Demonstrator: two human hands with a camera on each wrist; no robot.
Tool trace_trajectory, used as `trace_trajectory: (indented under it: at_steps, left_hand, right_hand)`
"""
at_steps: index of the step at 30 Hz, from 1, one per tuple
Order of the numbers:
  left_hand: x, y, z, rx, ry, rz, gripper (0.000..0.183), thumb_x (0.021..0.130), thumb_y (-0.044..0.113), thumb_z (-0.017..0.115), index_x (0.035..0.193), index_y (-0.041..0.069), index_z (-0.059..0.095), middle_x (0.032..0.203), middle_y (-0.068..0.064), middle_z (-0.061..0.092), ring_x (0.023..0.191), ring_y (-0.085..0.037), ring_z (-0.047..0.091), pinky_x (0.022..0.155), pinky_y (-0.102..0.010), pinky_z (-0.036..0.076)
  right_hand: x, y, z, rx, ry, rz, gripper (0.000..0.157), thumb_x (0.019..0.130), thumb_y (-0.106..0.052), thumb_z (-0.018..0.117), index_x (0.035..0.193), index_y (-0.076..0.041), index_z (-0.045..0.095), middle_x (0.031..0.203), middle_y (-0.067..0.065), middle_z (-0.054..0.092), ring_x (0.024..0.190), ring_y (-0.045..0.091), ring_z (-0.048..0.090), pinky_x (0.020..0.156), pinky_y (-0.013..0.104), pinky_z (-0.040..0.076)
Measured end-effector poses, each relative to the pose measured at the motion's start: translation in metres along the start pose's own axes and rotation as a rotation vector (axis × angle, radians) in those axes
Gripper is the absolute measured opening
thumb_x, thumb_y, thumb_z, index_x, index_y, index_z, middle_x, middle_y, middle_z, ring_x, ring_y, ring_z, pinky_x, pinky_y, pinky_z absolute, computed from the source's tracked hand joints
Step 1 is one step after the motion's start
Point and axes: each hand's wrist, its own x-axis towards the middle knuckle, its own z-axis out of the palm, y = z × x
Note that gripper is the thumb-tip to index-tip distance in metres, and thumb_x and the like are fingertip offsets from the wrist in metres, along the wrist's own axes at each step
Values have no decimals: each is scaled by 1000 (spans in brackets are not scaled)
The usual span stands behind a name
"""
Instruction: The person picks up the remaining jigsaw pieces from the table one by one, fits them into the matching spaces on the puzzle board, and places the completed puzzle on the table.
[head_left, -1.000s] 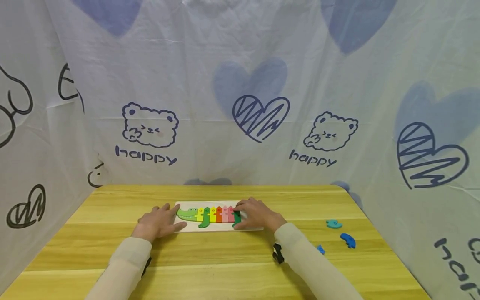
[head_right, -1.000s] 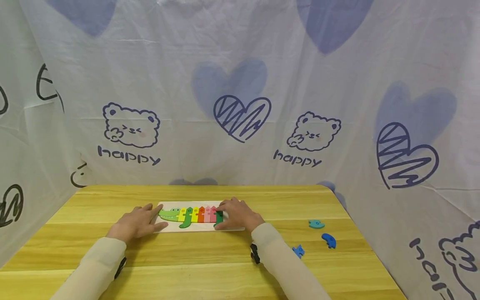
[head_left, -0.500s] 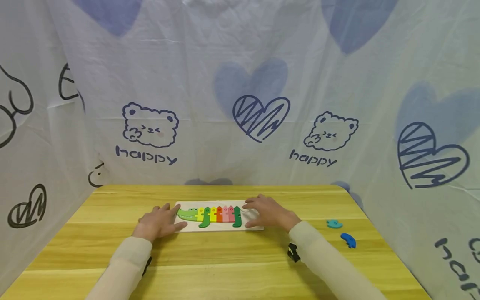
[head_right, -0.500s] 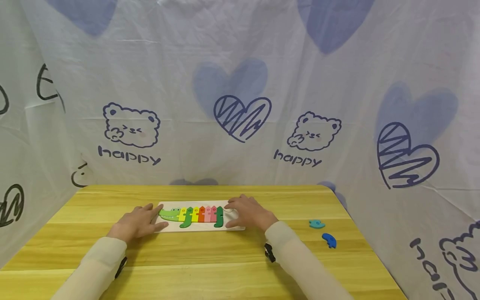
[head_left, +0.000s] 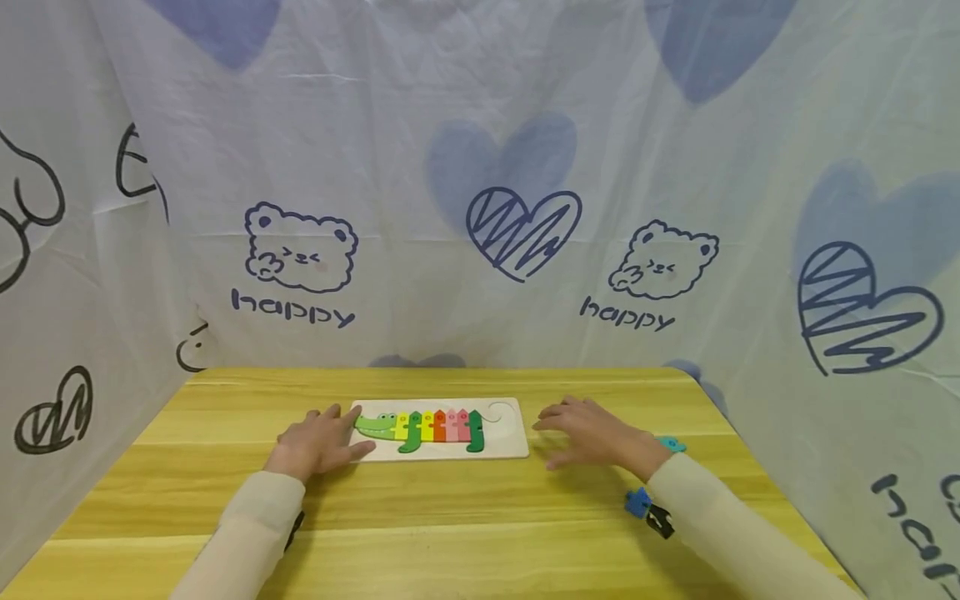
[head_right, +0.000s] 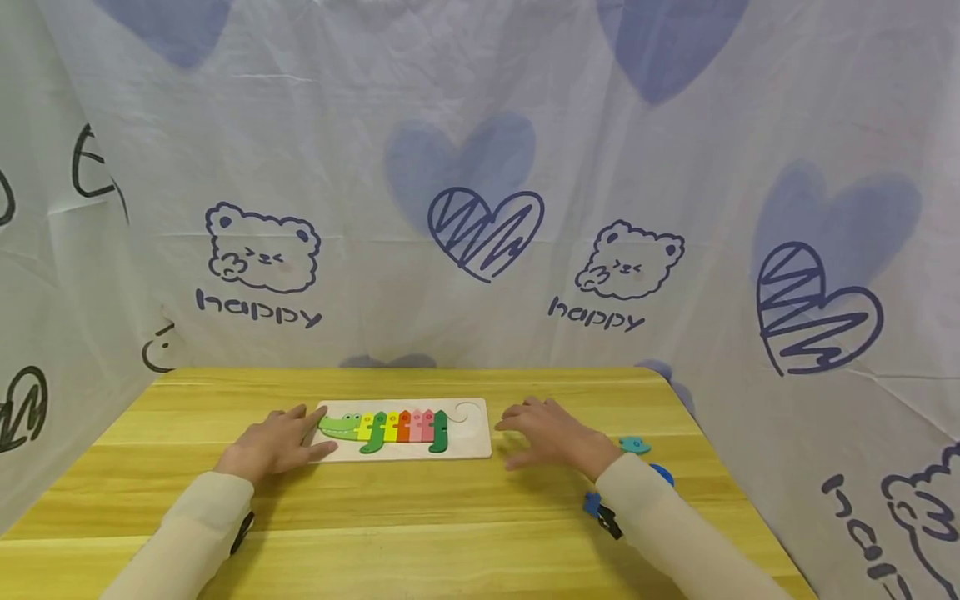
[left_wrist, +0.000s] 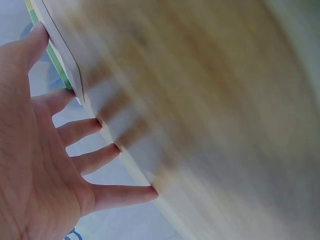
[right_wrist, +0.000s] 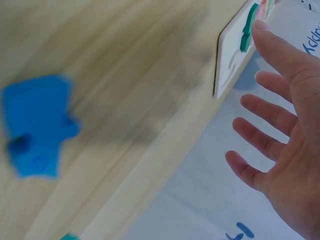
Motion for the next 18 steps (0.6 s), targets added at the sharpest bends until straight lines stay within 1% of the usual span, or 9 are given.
trace_trajectory:
  at_steps: [3,7,12,15,18]
  left_hand:
    - [0,1,-1,-2,-2,-1,86,85,74,41,150,18,32,150,-22,35,129,-54,37,80,-75,42]
    - [-1,1,-1,-7,-8,-6,86,84,74,42,149,18,32,150,-22,36,129,-54,37,78,-76,41]
    - [0,1,-1,-2,-11,-10,87,84,74,42,150,18,32,150,-22,35,129,-53,37,79,-76,41]
    - [1,0,0,1,-10,-8,87,84,75,42,150,18,32,149,-23,35,128,-53,37,80,-75,42]
    - [2,-1,1,-1,-9,-10,87,84,75,42,150,18,31,150,-22,35,129,-53,37,81,-76,41]
  right_hand:
    - [-16,3,-1,-5,4,-14,56,77,-45,75,122,-14,64,128,7,61,110,27,54,85,50,47]
    - [-37,7,-1,-21,-6,-10,56,78,-45,74,123,-14,64,126,7,62,110,26,56,85,48,48]
    - [-58,14,-2,-55,5,-10,55,76,-45,76,120,-14,66,117,4,65,103,25,60,80,45,51]
    - [-69,19,-4,-45,1,0,52,76,-44,76,117,-13,67,111,2,66,99,24,61,77,44,52]
    - [-80,23,-6,-7,-27,39,52,76,-44,76,117,-14,67,109,1,66,98,23,61,77,45,51]
